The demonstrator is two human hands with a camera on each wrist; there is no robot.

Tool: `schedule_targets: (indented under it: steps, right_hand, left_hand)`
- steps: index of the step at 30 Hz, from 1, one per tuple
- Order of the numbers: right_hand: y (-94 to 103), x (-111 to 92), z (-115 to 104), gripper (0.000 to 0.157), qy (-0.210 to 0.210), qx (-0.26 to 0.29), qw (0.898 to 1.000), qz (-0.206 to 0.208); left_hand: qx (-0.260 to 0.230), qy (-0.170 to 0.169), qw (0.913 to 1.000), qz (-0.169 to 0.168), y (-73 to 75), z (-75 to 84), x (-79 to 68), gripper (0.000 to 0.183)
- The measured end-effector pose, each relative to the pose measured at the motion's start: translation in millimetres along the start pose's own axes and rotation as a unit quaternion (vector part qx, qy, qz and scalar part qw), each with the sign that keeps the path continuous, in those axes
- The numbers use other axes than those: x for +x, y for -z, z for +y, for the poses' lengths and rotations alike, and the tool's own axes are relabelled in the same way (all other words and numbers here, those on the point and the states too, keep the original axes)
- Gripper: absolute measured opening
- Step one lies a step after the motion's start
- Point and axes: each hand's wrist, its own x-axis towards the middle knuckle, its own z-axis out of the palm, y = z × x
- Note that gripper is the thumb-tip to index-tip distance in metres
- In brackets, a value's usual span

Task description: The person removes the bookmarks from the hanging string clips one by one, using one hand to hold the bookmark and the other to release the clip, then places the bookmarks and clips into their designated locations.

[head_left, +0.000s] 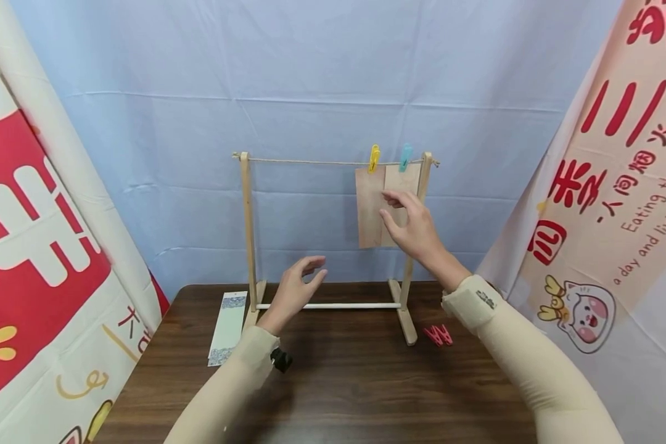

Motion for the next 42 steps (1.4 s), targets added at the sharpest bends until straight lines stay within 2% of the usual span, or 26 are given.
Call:
schedule_targets:
  steps: [10,22,32,42]
  right_hand:
    - [2.4,16,-3,0.039,-0.003,0.003,1.000,0.007]
    - [5.2,31,-9,0.040,0.007,0.005,1.000,0.010]
    - [14.1,48,-11,0.037,0.017,0.008,0.999,0.033]
    - [21.2,63,-14,0.038,0.004,-0.009,0.999,0.032]
  left_hand:
    - [0.010,-0.005,0.9999,0.002,-5.5,7.0,13.0,0.037]
    - [-0.005,0.001,1.0000,-0.006,-12.9,17.2,26.3,0.037]
    - [-0.006,0.003,1.0000,-0.007,-18.7,21.4,36.1,0.038]
    - [0.003,0.016,0.9995,-0.028,-25.0,27.5,46.9,0.041]
